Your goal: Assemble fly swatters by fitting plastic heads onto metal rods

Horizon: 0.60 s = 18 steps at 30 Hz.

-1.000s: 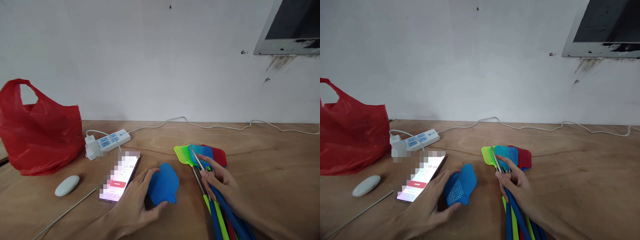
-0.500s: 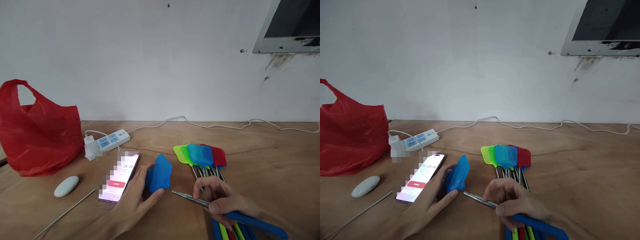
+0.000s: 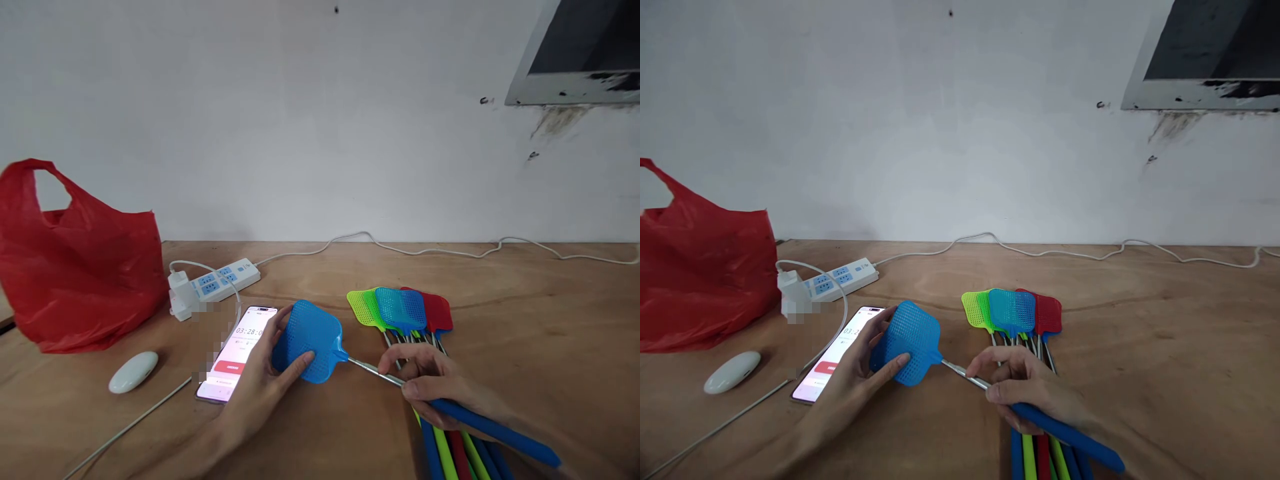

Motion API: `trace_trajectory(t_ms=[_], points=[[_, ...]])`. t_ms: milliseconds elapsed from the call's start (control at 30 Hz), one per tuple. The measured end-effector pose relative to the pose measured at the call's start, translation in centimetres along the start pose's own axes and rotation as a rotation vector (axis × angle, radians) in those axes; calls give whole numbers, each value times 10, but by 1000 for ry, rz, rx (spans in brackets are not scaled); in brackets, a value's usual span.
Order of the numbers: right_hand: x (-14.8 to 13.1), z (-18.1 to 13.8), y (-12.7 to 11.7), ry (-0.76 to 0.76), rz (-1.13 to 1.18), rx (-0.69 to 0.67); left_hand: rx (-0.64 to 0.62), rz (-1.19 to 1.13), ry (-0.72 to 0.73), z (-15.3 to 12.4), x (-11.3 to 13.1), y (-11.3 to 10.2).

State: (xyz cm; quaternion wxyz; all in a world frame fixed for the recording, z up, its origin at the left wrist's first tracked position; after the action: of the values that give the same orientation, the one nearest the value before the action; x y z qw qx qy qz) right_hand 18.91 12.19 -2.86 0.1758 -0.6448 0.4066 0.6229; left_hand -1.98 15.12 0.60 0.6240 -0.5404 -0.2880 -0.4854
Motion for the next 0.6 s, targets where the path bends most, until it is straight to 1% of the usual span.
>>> trace_trajectory(t_ms=[100,167,433,533,600], points=[[4,2,0,1,-8,-11,10,-13,-20,2,-1,-3],[4,1,2,-9,-6,-26,-9,-16,-19,2,0,-2],[-8,-8,18,-47,-24,-6,-44,-92,8,-4,10,4],[-9,-8,21,-26,-78,-1,-64,-69,14,-5,9,7],[-11,-6,19,-47,-121,9,-68,0,30,-5,7,9]])
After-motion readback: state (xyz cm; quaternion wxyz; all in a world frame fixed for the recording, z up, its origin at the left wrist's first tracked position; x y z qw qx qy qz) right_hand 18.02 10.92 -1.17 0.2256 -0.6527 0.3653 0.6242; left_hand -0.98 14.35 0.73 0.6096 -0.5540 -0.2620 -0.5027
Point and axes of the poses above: each hand's wrist, its own z-axis towards the middle knuckle, its own y-axis out of the palm, x = y × z, the point moved 10 cm from there along z, towards the middle knuckle, and after that the axes turned 1 degree about -z, right-handed, at the moved point
